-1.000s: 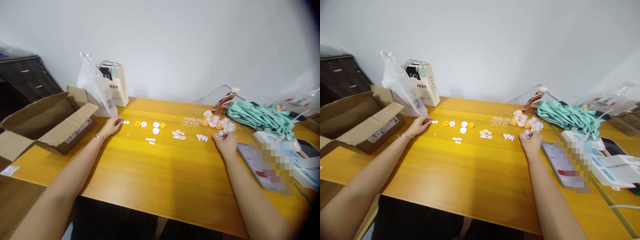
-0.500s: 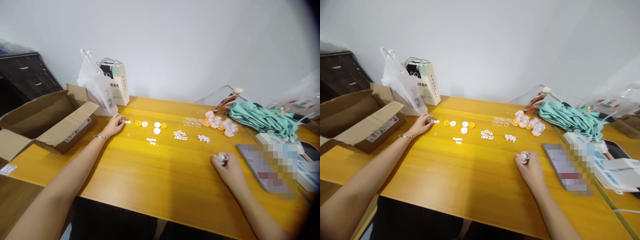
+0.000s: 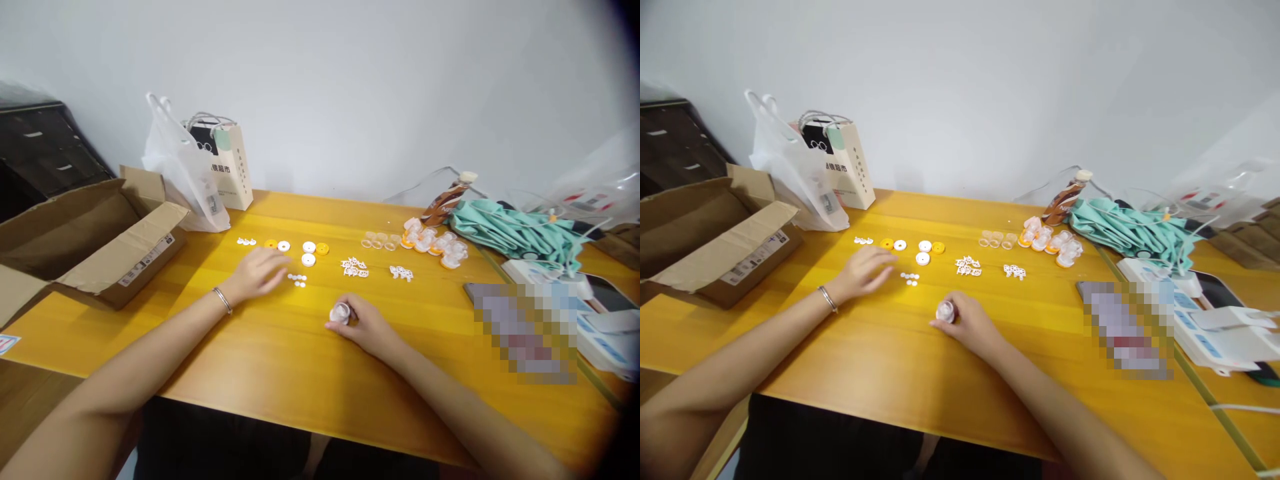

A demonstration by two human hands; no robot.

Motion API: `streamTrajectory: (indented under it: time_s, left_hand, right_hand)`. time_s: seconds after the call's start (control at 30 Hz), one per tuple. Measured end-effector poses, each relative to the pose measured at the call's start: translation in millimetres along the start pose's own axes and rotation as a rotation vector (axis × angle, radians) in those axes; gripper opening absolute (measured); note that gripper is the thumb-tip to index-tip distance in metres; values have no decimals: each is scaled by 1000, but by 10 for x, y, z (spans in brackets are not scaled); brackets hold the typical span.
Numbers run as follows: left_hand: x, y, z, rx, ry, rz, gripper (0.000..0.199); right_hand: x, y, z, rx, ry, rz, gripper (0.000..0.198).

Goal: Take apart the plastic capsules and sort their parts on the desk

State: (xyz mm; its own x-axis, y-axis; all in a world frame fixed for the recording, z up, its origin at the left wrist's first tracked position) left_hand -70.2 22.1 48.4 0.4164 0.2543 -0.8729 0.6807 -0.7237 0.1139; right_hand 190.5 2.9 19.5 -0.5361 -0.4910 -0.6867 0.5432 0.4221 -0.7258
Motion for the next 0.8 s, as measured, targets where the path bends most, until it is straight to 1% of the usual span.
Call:
streamTrajectory:
  time_s: [0.03, 0.07, 0.13, 0.23, 0.33, 0.43, 0.47, 0.53, 0.6, 0.7, 0.8]
  left_hand:
    - [48, 158, -48, 39, -75, 30, 23]
    - [99, 307, -96, 47, -141, 71, 27]
    - [196, 550, -186, -10, -201, 183, 38]
    - [351, 753, -280, -95, -283, 369, 41]
    - [476, 787, -308, -108, -319, 490, 46]
    - [559, 758, -290, -80, -312, 526, 58]
    - [582, 749, -282, -80, -303, 533, 59]
    - [626, 742, -274, -110, -277, 546, 49]
    - [666, 751, -278, -152, -240, 552, 39]
    - [713, 781, -296, -179, -205, 550, 34]
    - [732, 798, -311, -189, -206, 530, 32]
  right_hand:
    - [-3, 4, -74, -18, -7, -42, 27]
    - [-7, 18, -137, -29, -5, -86, 28]
    - [-14, 66, -220, -43, 14, -160, 28]
    - [-11, 147, -243, -41, 27, -236, 28]
    - [-6, 200, -194, -2, 13, -272, 31]
    - [-14, 205, -151, 12, -19, -290, 32]
    - [-17, 198, -145, 8, -32, -291, 31]
    - [-18, 178, -142, 0, -45, -282, 28]
    - [-8, 156, -144, 5, -26, -262, 27]
    - [27, 123, -146, 28, 27, -223, 29]
    - [62, 91, -140, 44, 99, -172, 32]
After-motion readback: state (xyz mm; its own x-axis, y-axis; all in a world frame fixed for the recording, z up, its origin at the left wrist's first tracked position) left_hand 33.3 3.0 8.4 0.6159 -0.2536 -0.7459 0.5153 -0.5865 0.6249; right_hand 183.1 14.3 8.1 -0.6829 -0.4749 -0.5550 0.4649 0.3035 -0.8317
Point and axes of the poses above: each hand's wrist, its own z-axis away from the middle knuckle, its own x-axis out of the palm, y = z × x, the point moved 2 cm from there along -z, towards the middle knuckle, and after that the axes turned 12 degrees about -y, right-handed, at the moved point
